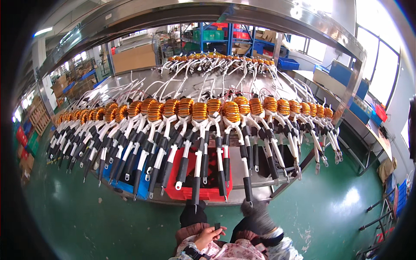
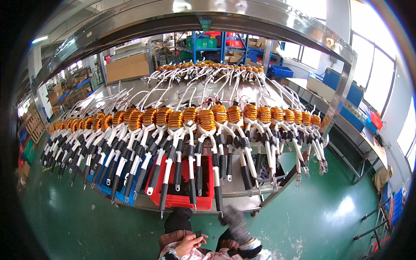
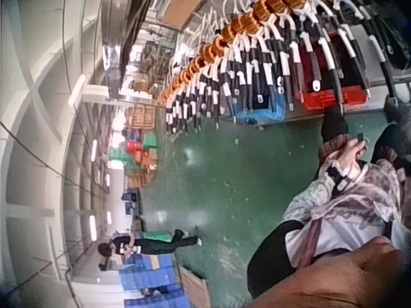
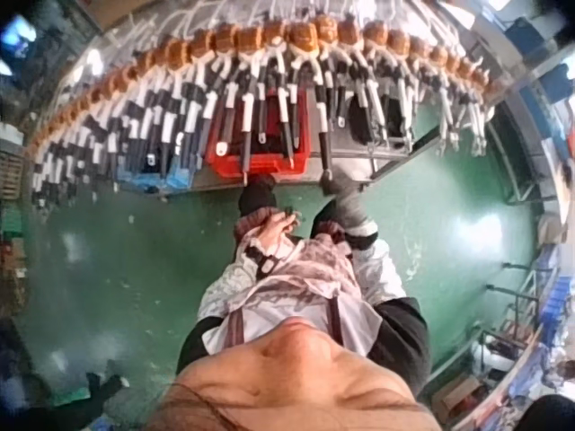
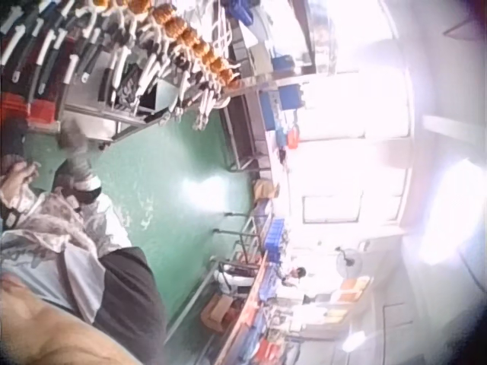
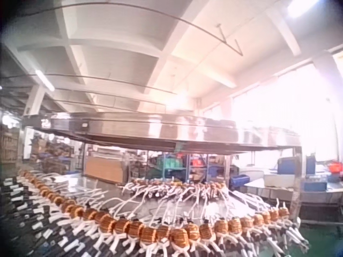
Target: Checking and organizing a large batch of electromagnetic coil components on a processing table.
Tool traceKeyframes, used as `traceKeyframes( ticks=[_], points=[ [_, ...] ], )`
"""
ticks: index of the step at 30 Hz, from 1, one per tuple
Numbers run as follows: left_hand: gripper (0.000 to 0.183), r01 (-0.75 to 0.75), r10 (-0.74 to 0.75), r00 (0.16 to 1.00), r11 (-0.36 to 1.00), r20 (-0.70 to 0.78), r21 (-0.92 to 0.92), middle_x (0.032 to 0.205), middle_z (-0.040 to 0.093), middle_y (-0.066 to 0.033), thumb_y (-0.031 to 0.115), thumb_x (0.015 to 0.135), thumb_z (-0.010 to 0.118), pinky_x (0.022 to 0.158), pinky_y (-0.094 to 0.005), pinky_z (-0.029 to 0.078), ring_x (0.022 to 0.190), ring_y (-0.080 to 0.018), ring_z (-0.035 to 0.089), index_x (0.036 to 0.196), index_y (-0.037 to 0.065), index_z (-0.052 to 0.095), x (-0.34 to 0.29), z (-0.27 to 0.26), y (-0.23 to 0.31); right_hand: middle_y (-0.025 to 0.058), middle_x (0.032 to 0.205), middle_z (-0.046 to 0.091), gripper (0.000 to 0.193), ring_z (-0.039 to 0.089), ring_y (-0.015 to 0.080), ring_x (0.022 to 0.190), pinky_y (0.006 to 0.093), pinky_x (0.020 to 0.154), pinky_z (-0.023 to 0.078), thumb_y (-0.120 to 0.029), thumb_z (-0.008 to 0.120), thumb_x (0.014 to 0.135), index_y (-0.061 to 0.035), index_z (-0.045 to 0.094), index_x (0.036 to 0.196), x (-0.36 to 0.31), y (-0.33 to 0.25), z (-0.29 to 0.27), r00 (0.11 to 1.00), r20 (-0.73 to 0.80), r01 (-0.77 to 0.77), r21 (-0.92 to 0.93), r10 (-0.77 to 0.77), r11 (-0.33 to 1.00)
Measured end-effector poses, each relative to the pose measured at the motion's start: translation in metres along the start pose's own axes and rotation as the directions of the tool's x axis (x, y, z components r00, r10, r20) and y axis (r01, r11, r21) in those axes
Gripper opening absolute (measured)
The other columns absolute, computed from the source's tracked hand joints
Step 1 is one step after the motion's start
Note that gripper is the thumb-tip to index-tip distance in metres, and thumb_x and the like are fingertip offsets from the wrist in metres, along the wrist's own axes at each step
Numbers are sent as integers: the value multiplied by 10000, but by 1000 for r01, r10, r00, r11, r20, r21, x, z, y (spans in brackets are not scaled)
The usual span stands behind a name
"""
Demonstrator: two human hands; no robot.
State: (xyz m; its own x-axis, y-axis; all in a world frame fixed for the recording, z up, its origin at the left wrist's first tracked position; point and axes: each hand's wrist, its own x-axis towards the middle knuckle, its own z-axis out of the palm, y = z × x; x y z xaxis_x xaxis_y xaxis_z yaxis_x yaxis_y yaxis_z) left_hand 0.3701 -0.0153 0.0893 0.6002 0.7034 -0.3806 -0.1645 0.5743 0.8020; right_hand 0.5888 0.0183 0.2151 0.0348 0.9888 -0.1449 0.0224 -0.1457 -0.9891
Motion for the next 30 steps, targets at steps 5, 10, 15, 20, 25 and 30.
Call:
traceKeyframes(
  ticks=[5, 10, 15, 20, 25, 30],
  points=[
    [214, 31, -32, 996, 999, 87, 19, 836, 591, -2, 166, 903, 473, 523, -160, 346, 607, -29, 433, 990, -2, 573, -3, 22, 24, 40, 872, 623, 296, 575, 120, 715, 242, 630, 467, -160, 687, 734, -15, 576, 967, -47, 43, 44, 968, 162, -200, 32, 192, 979],
    [212, -9, 8, 985, 1000, 173, 3, 853, 599, -17, 177, 901, 478, 543, -159, 359, 622, -38, 457, 984, 9, 577, -8, 45, 54, 99, 754, 606, 177, 566, 129, 625, 203, 499, 428, -95, 650, 741, 23, 581, 853, -37, 1, 34, 991, -132, 9, 314, 35, 949],
    [257, -36, 26, 997, 991, 75, 132, 857, 600, -16, 217, 902, 476, 562, -151, 364, 641, -29, 461, 1073, 49, 569, 0, 16, 33, 135, 763, 590, 171, 458, 137, 383, 208, 349, 349, -126, 534, 827, 0, 507, 939, -47, -105, -16, 974, -170, 224, 596, -151, 772],
    [223, 9, -9, 999, 1000, -41, 8, 863, 602, -25, 198, 895, 482, 659, -191, 431, 746, -68, 552, 1057, 58, 546, 24, -27, -21, 31, 547, 504, 323, 414, 103, 379, 218, 374, 325, -255, 515, 860, 10, 534, 1042, -59, -120, -36, 929, -309, 279, 221, -204, 934],
    [226, -2, 1, 1000, 996, 19, 92, 861, 602, -31, 198, 893, 485, 662, -197, 434, 742, -80, 553, 1054, 52, 546, 33, -35, -40, 41, 595, 483, 549, 479, 136, 492, 244, 474, 382, -450, 430, 873, 70, 549, 1003, -66, -134, -17, 914, -352, 278, 178, -202, 944],
    [215, 4, -2, 1000, 992, -14, 126, 861, 603, -36, 181, 892, 480, 671, -204, 437, 749, -87, 556, 1041, 43, 551, 27, -30, -34, 0, 622, 436, 414, 465, 91, 560, 232, 546, 422, -333, 471, 886, 46, 559, 1028, -66, -137, -16, 904, -361, 302, 160, -229, 940]
  ],
)
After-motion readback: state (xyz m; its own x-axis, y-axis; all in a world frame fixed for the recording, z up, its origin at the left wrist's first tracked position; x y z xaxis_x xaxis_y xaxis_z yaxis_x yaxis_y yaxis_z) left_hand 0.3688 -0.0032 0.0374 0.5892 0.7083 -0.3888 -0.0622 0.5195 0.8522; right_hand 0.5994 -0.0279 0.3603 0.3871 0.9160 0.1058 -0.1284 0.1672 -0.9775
